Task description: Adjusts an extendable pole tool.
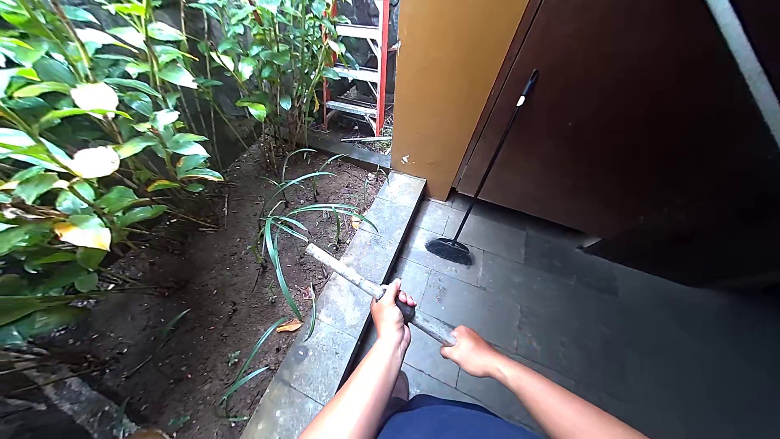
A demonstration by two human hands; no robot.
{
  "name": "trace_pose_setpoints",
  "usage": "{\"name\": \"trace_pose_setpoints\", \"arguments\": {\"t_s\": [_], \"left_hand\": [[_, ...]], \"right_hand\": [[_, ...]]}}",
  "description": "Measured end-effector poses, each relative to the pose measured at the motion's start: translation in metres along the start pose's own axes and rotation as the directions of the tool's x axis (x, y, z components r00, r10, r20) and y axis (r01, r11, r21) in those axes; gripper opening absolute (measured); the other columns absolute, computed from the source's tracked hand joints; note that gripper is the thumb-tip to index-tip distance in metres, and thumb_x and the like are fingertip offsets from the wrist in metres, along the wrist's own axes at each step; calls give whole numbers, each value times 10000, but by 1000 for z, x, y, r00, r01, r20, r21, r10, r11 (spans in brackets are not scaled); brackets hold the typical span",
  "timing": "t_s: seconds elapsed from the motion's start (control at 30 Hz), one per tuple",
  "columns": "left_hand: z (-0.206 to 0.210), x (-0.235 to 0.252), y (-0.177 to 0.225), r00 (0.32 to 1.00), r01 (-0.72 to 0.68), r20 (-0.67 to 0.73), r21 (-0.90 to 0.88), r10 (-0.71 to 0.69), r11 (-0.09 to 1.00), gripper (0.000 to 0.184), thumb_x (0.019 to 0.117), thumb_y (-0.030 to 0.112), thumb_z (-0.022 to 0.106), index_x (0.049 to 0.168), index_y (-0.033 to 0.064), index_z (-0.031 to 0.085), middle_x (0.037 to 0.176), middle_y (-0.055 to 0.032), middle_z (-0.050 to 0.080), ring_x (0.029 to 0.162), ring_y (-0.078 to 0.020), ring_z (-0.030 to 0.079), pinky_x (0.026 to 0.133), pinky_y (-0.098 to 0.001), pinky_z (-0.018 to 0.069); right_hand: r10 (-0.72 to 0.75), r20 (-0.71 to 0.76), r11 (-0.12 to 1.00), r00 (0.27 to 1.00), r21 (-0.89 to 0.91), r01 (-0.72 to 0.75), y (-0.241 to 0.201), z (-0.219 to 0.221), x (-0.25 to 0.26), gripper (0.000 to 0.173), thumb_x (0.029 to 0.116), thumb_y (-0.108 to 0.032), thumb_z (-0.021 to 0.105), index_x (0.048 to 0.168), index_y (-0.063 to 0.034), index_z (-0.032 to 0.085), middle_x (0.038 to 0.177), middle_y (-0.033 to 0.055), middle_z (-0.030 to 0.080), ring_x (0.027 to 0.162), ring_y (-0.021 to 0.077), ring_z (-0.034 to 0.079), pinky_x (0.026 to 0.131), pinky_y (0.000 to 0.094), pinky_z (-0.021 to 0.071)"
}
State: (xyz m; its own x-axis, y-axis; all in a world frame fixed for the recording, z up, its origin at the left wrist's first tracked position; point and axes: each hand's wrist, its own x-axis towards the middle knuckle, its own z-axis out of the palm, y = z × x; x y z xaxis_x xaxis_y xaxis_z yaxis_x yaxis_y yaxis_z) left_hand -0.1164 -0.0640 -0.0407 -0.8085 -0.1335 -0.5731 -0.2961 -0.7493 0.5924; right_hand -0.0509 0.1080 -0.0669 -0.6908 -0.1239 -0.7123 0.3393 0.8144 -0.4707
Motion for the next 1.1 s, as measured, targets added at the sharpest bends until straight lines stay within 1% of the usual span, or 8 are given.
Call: {"name": "trace_pose_setpoints", "arguments": {"t_s": [0.1, 0.2, 0.4, 0.53, 0.6, 0.7, 0.8, 1.1], "left_hand": [[-20, -6, 10, 904, 60, 426, -51, -32, 997, 130, 973, 121, 630, 854, 96, 582, 700, -60, 608, 686, -215, 656, 777, -438, 591], [-39, 5, 30, 481, 132, 873, 25, -86, 991, 138, 877, 159, 755, 995, 130, 690, 1052, -113, 701, 1091, -299, 672, 1044, -524, 499], [-39, 19, 30, 77, 239, 991, 87, -108, 967, 164, 855, 134, 762, 1016, 155, 736, 1060, -69, 744, 1148, -300, 675, 1128, -579, 434], [-31, 8, 21, 295, 292, 951, 5, -95, 956, 53, 859, 126, 746, 901, 134, 714, 925, -61, 724, 1026, -272, 703, 1116, -574, 444], [-22, -4, 17, 565, 235, 820, -47, -97, 971, 76, 872, 137, 736, 830, 140, 674, 836, -46, 684, 921, -245, 704, 1071, -547, 489], [18, -28, 7, 986, 23, 167, -31, -17, 999, 107, 945, 62, 690, 919, 48, 588, 733, -86, 605, 666, -223, 645, 739, -430, 605], [36, -25, 4, 992, 6, -123, 71, 3, 997, 219, 935, 116, 737, 1082, 36, 595, 742, -77, 603, 596, -177, 624, 576, -325, 585], [29, -26, 7, 999, -7, -52, 68, 10, 998, 186, 953, 106, 717, 1041, 2, 590, 707, -96, 604, 589, -199, 631, 600, -359, 603]], "right_hand": [[-124, 246, 964, 961, 260, 58, 13, -18, -9, 275, 920, -308, 640, 705, -149, 576, 498, -42, 414, 406, 94, 396, 420, 306, 341], [-258, 491, 863, 832, 504, -30, 17, -39, -35, 222, 937, -221, 589, 722, -183, 548, 468, -77, 372, 366, 38, 340, 376, 217, 303], [-331, 596, 834, 732, 547, -68, 20, -35, -54, 201, 933, -230, 565, 735, -196, 553, 471, -79, 376, 362, 23, 345, 368, 202, 302], [-258, 441, 869, 860, 495, 6, 19, -37, -49, 226, 932, -237, 596, 718, -181, 552, 468, -76, 379, 368, 37, 350, 380, 217, 304], [-149, 259, 944, 954, 326, 59, 13, -38, -45, 272, 921, -300, 645, 708, -162, 546, 496, -53, 405, 403, 77, 389, 413, 277, 332], [-1, -34, 999, 999, 55, 3, 1, -30, -33, 366, 885, -398, 648, 690, -108, 538, 642, 49, 503, 606, 228, 528, 574, 493, 420], [17, -147, 1000, 989, -1, -17, 2, -17, -25, 382, 873, -450, 621, 681, -128, 543, 663, 54, 538, 649, 249, 574, 583, 521, 441], [-17, -77, 999, 997, 29, 20, 4, -21, -27, 388, 873, -444, 650, 697, -113, 551, 647, 51, 520, 622, 241, 547, 581, 507, 422]]}}
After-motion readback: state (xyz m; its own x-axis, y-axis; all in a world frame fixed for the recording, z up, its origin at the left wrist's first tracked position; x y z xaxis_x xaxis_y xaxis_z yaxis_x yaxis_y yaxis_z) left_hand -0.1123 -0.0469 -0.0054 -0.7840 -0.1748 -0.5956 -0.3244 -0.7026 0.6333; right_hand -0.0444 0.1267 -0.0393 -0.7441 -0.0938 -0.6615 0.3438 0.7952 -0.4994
